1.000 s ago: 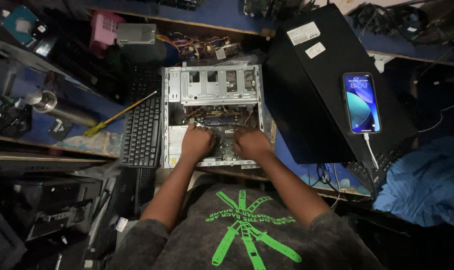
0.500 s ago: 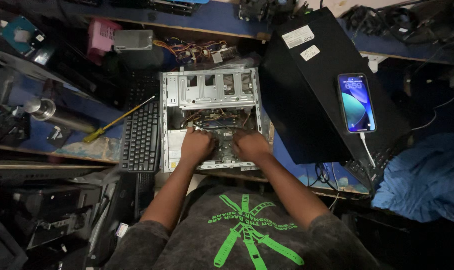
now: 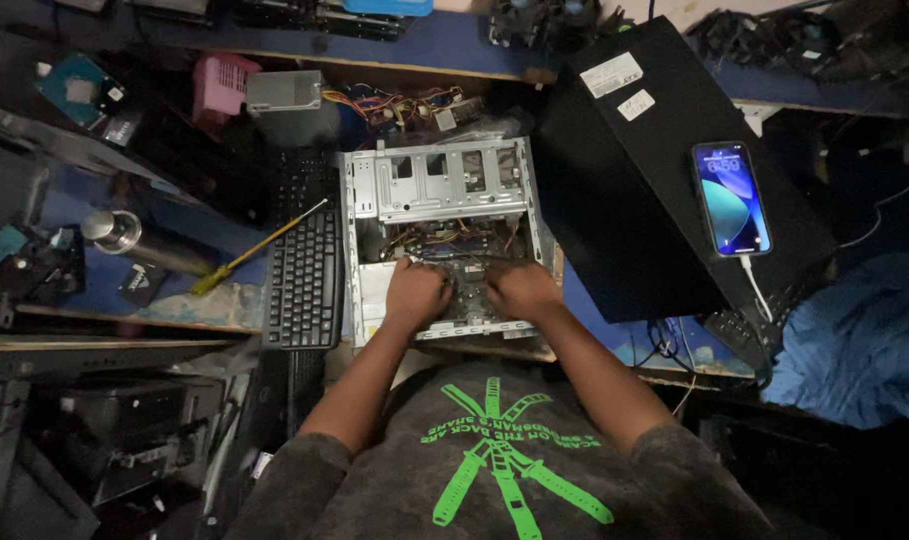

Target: The person works inside an open desktop computer case, using a yellow screwdriver to manipulate components and wires near the motherboard and fan. They repeatedly reach in with both hands to adjust or connect parts while the case remains open on a cluttered workbench.

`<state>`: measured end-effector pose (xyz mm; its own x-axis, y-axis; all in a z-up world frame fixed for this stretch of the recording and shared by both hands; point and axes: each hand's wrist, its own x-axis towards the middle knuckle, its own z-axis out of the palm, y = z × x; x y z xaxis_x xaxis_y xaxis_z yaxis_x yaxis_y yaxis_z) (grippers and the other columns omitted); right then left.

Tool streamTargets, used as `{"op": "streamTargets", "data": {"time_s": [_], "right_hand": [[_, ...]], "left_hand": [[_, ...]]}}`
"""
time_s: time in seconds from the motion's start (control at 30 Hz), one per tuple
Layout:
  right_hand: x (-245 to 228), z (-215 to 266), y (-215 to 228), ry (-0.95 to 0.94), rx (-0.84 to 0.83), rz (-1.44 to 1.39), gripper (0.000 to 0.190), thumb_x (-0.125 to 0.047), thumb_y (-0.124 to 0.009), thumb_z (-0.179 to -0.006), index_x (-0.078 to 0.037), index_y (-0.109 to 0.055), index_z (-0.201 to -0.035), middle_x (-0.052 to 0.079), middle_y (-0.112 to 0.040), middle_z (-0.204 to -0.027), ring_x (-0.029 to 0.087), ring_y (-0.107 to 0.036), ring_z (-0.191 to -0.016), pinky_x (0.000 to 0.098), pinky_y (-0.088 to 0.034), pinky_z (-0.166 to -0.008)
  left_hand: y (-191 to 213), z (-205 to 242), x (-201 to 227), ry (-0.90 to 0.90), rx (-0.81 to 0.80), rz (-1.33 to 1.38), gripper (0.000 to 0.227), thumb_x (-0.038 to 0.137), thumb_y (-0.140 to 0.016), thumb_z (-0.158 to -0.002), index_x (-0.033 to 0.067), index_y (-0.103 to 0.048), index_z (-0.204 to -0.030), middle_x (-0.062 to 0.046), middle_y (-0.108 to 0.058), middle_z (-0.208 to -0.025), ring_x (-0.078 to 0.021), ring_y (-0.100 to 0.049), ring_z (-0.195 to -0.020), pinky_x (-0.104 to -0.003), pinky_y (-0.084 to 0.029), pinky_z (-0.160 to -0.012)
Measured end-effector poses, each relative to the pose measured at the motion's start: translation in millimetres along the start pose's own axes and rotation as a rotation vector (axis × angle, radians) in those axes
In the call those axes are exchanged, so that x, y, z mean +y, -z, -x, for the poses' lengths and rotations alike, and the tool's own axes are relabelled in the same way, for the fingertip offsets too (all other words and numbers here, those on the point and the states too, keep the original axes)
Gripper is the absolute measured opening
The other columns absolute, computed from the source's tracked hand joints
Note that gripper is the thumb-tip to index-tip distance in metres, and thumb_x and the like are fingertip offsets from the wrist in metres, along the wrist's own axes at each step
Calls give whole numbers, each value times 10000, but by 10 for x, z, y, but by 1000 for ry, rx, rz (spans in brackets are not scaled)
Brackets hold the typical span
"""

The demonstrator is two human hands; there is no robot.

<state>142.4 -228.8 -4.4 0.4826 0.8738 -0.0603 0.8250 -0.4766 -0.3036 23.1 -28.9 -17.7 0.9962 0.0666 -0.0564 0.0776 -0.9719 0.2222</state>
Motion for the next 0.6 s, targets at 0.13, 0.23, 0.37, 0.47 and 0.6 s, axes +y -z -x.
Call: {"op": "streamTargets", "data": {"time_s": [0.13, 0.23, 0.37, 0.47, 0.6], "right_hand": [[-14, -14, -12, -118, -162, 85, 318, -435, -643, -889, -144, -714, -995, 140, -747, -948, 368, -727, -823, 520, -567, -759], [-9, -24, -14, -39, -54, 64, 320, -422, -645, -873, -129, -726, -972, 132, -753, -951, 367, -725, -813, 516, -570, -731], [-8, -35, -40, -70, -81, 81, 345, -451, -644, -884, -140, -741, -996, 148, -752, -912, 366, -727, -809, 514, -570, -740], [-24, -46, -29, -87, -100, 90, 353, -458, -648, -881, -130, -739, -977, 146, -751, -896, 361, -729, -803, 509, -571, -741], [-39, -33, -8, -89, -66, 58, 347, -454, -660, -877, -125, -737, -953, 145, -748, -876, 360, -728, -786, 495, -577, -745]], "left_hand": [[-8, -3, -32, 2, 29, 84, 255, 350, -630, -892, 126, -746, -858, -133, -747, -887, -291, -697, -883, -456, -420, -905], [-24, 1, -39, 2, 25, 84, 264, 349, -622, -906, 126, -746, -839, -126, -749, -876, -288, -696, -879, -449, -416, -913], [-63, 9, -41, -19, 47, 54, 254, 332, -616, -914, 128, -747, -839, -126, -750, -881, -289, -697, -852, -448, -411, -895], [-56, 7, -27, -5, 6, 31, 250, 324, -619, -913, 129, -747, -821, -118, -751, -881, -283, -696, -851, -441, -407, -911], [-44, -10, -29, -16, 14, -12, 239, 339, -642, -893, 124, -743, -862, -111, -751, -881, -280, -692, -882, -445, -402, -923]]}}
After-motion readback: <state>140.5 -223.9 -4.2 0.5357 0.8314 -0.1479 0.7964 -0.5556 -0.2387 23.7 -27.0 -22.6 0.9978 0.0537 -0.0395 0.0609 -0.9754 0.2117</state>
